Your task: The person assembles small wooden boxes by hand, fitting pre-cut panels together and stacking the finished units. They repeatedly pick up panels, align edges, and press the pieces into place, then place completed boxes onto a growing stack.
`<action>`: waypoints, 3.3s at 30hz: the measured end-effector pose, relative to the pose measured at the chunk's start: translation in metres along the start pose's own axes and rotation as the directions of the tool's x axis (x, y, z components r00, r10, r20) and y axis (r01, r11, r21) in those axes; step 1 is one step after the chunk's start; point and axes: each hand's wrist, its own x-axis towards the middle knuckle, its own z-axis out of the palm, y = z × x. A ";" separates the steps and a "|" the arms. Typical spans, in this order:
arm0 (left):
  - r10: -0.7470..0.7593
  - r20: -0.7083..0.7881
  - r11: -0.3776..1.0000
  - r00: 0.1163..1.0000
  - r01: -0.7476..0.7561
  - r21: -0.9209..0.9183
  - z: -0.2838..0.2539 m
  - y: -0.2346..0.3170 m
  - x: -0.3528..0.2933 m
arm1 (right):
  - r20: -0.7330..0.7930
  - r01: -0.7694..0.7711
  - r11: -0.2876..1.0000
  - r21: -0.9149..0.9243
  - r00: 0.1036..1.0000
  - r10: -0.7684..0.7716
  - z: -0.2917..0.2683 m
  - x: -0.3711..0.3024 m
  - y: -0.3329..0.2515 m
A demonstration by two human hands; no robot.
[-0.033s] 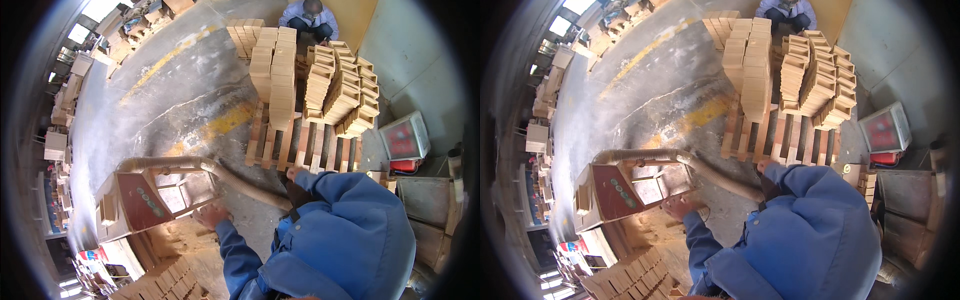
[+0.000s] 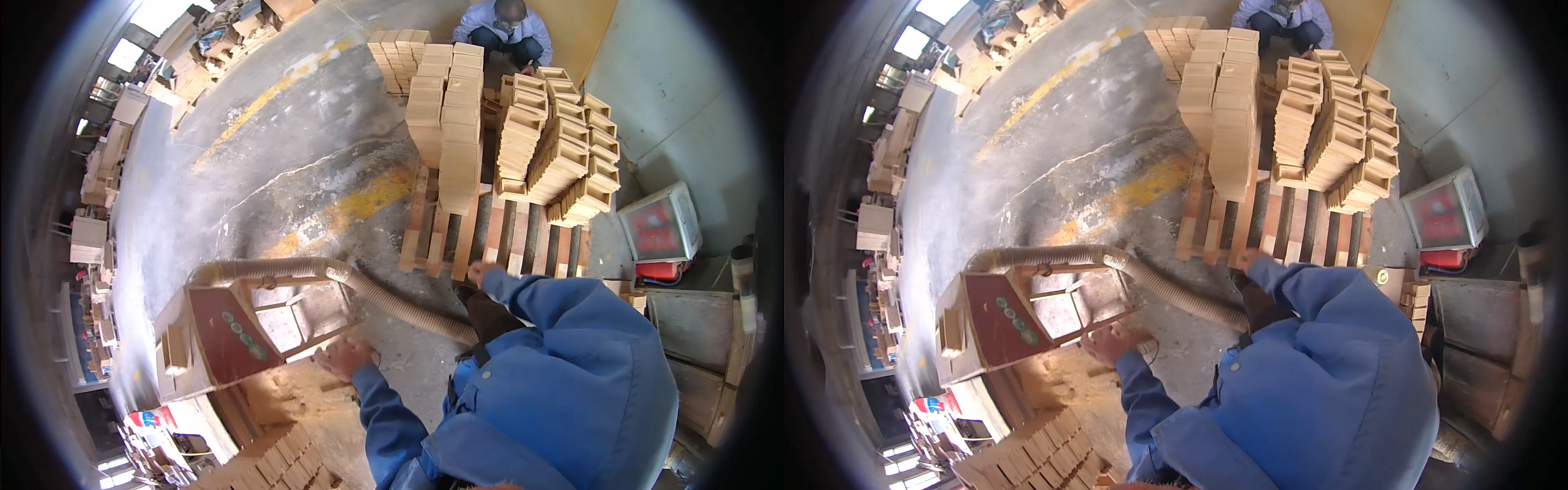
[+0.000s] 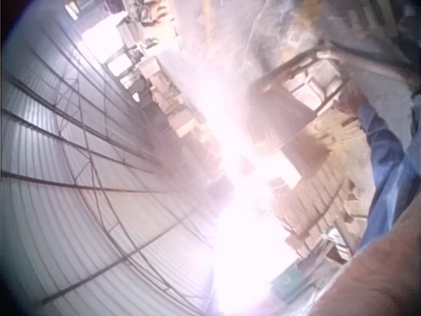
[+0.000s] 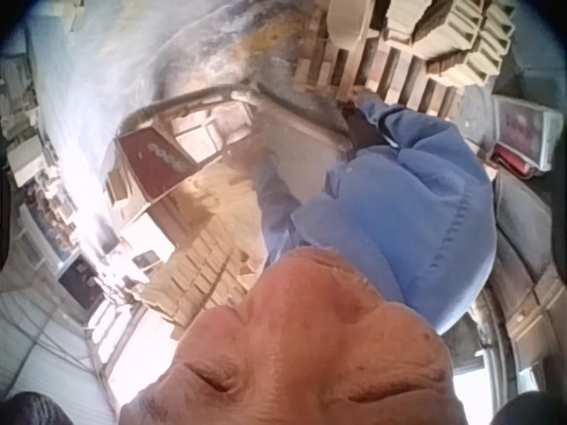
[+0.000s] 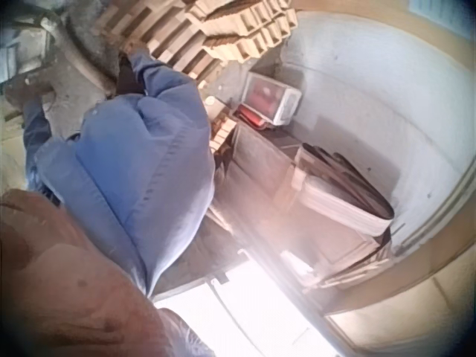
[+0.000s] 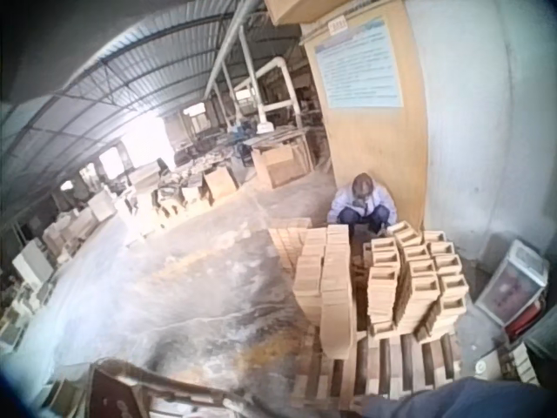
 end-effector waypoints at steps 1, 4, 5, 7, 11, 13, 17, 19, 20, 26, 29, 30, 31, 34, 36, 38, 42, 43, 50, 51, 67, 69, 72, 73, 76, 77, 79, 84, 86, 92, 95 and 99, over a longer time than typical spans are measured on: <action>-0.005 -0.008 1.000 1.000 0.005 0.000 0.001 0.002 0.002 | 0.096 -0.234 0.968 0.090 0.970 0.225 -0.022 0.053 0.004; -0.006 -0.049 0.999 0.999 0.008 0.042 0.007 0.007 0.007 | -0.481 0.009 1.000 -0.008 0.877 -0.012 -0.106 0.191 0.024; -0.015 -0.041 0.997 0.999 0.018 0.077 0.008 0.009 0.008 | -0.472 0.044 0.994 0.096 0.881 0.006 -0.146 0.245 0.028; -0.008 -0.032 0.992 0.999 0.012 0.128 0.011 0.012 0.010 | -0.595 0.099 0.994 0.049 0.802 -0.051 -0.217 0.335 0.025; 0.029 -0.018 0.987 0.999 -0.026 0.158 0.012 0.018 0.015 | -0.609 -0.058 0.994 0.088 0.787 0.099 -0.312 0.432 0.005; 0.060 -0.018 0.981 0.998 -0.055 0.185 0.013 0.021 0.019 | -0.672 -0.202 0.979 0.002 0.725 0.151 -0.338 0.466 -0.014; 0.082 -0.011 0.981 0.997 -0.079 0.176 0.012 0.030 0.028 | -0.743 -0.355 0.935 -0.006 0.627 0.233 -0.367 0.510 -0.038; 0.081 0.004 0.980 0.997 -0.081 0.181 0.011 0.038 0.033 | -0.729 -0.361 0.933 0.005 0.637 0.250 -0.372 0.524 -0.042; 0.115 0.009 0.977 0.993 -0.114 0.182 0.008 0.043 0.033 | -0.730 -0.357 0.934 -0.021 0.644 0.230 -0.373 0.532 -0.044; 0.072 0.106 0.967 0.992 -0.095 0.238 0.003 0.060 0.044 | -0.714 -0.397 0.912 -0.100 0.667 0.212 -0.368 0.574 -0.046; 0.077 0.040 0.958 0.996 -0.085 0.274 0.014 0.050 0.036 | -0.733 -0.404 0.895 -0.190 0.665 0.145 -0.360 0.587 -0.041; 0.078 0.022 0.955 0.997 -0.081 0.285 0.019 0.044 0.031 | -0.747 -0.365 0.907 -0.208 0.658 0.094 -0.357 0.591 -0.039; 0.043 0.066 0.954 0.997 -0.061 0.295 0.021 0.037 0.023 | -0.744 -0.356 0.910 -0.212 0.662 0.086 -0.356 0.594 -0.037; 0.062 0.083 0.964 0.995 -0.081 0.252 0.033 0.014 0.018 | -0.742 -0.301 0.915 -0.267 0.671 0.005 -0.355 0.599 -0.030; 0.034 0.150 0.943 0.988 -0.082 0.322 0.030 0.011 0.017 | -0.719 -0.280 0.913 -0.298 0.695 -0.021 -0.360 0.602 -0.026; 0.026 0.167 0.939 0.986 -0.081 0.334 0.026 0.019 0.020 | -0.694 -0.270 0.897 -0.350 0.718 -0.055 -0.365 0.605 -0.021; 0.072 0.115 0.961 0.991 -0.100 0.259 0.011 0.045 0.034 | -0.709 -0.239 0.940 -0.242 0.705 -0.003 -0.361 0.598 -0.018; 0.081 0.103 0.966 0.991 -0.103 0.239 0.009 0.049 0.036 | -0.740 -0.125 0.967 -0.221 0.668 -0.083 -0.356 0.592 -0.020; 0.062 0.111 0.966 0.992 -0.088 0.243 0.012 0.037 0.034 | -0.486 -0.003 0.919 0.394 0.848 0.211 -0.287 0.434 -0.009; 0.085 0.101 0.965 0.991 -0.107 0.241 0.013 0.035 0.032 | -0.451 -0.031 0.905 0.425 0.859 0.241 -0.276 0.409 -0.008; 0.072 0.018 0.980 0.997 -0.074 0.185 0.016 0.026 0.023 | -0.732 0.109 0.954 0.278 0.667 0.137 -0.206 0.407 -0.031; 0.068 0.015 0.983 0.998 -0.070 0.167 0.017 0.025 0.022 | -0.762 0.125 0.957 0.261 0.635 0.125 -0.210 0.417 -0.030; 0.081 0.029 0.982 0.996 -0.085 0.170 0.016 0.023 0.022 | -0.750 0.146 0.933 0.330 0.640 0.165 -0.221 0.414 -0.027; 0.081 0.032 0.982 0.996 -0.085 0.167 0.016 0.023 0.022 | -0.746 0.176 0.916 0.360 0.645 0.169 -0.227 0.408 -0.026; 0.072 0.033 0.984 0.997 -0.077 0.162 0.016 0.022 0.021 | -0.719 0.229 0.866 0.445 0.667 0.193 -0.242 0.388 -0.026; 0.066 0.037 0.985 0.997 -0.070 0.155 0.016 0.022 0.021 | -0.688 0.205 0.854 0.478 0.692 0.219 -0.245 0.384 -0.026; 0.070 0.021 0.983 0.997 -0.072 0.166 0.016 0.023 0.020 | -0.702 0.207 0.870 0.447 0.684 0.197 -0.246 0.383 -0.027; 0.072 0.026 0.984 0.997 -0.075 0.163 0.014 0.025 0.021 | -0.772 0.099 0.981 0.166 0.632 0.067 -0.225 0.410 -0.027; 0.059 0.025 0.985 0.998 -0.063 0.164 0.014 0.025 0.021 | -0.735 0.109 0.940 0.325 0.654 0.178 -0.211 0.405 -0.025; 0.023 0.043 0.993 0.999 -0.028 0.115 0.016 0.019 0.017 | -0.533 -0.080 0.885 0.458 0.772 0.346 -0.165 0.320 -0.028; 0.012 0.025 0.989 1.000 -0.015 0.145 0.017 0.017 0.017 | -0.494 -0.021 0.912 0.410 0.835 0.242 -0.115 0.244 -0.040; -0.004 0.019 0.990 1.000 0.001 0.138 0.015 0.019 0.017 | -0.320 -0.154 0.932 0.329 0.910 0.264 -0.052 0.140 -0.062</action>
